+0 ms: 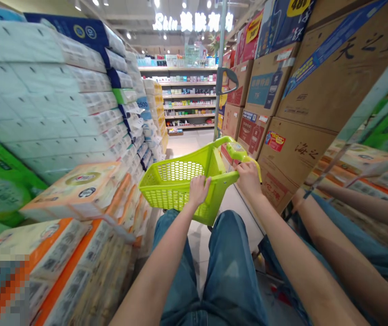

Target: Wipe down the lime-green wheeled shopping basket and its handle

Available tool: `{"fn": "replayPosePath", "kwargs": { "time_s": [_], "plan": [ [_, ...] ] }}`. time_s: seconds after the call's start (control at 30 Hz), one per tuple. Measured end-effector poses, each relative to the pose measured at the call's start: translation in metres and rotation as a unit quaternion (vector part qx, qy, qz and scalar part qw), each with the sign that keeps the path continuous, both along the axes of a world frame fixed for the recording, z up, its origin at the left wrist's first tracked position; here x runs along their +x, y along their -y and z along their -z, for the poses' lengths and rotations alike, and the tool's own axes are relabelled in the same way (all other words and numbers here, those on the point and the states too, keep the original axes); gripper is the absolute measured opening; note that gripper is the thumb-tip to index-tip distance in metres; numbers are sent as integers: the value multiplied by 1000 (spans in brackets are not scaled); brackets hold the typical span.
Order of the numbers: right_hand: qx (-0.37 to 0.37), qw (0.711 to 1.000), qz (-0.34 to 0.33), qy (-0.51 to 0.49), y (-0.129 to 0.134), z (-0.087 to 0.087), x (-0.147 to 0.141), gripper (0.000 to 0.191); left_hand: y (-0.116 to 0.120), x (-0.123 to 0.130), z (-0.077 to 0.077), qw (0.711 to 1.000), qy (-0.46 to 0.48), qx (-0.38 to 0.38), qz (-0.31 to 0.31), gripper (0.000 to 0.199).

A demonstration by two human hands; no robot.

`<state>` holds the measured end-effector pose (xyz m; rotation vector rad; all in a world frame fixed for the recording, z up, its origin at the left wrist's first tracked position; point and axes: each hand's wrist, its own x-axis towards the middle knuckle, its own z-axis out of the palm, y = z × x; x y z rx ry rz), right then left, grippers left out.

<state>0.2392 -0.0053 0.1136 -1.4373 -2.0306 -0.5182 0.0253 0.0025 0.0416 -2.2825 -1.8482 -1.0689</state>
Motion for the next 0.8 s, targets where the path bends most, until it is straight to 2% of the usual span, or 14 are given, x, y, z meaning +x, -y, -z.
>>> {"fn": "replayPosePath", "kwargs": {
  "time_s": [0.2, 0.37, 0.5, 0.67, 0.8],
  "plan": [
    [-37, 997, -43, 42, 30, -13, -25, 32, -13, -33, -1, 999, 48, -18, 6, 44],
    [-63, 979, -189, 37, 37, -27, -50, 37, -20, -73, -8, 991, 128, -23, 4, 39],
    [-90, 962, -258, 26, 25, -37, -79, 37, -23, -94, -31, 979, 201, -20, 28, 38],
    [-102, 949, -298, 18, 7, -44, -130, 37, -12, -101, -73, 958, 244, -22, 149, 54],
    [-95, 937, -335, -5, 0, -42, -176, 42, 4, -123, -96, 950, 230, -61, 203, 60]
  ]
}}
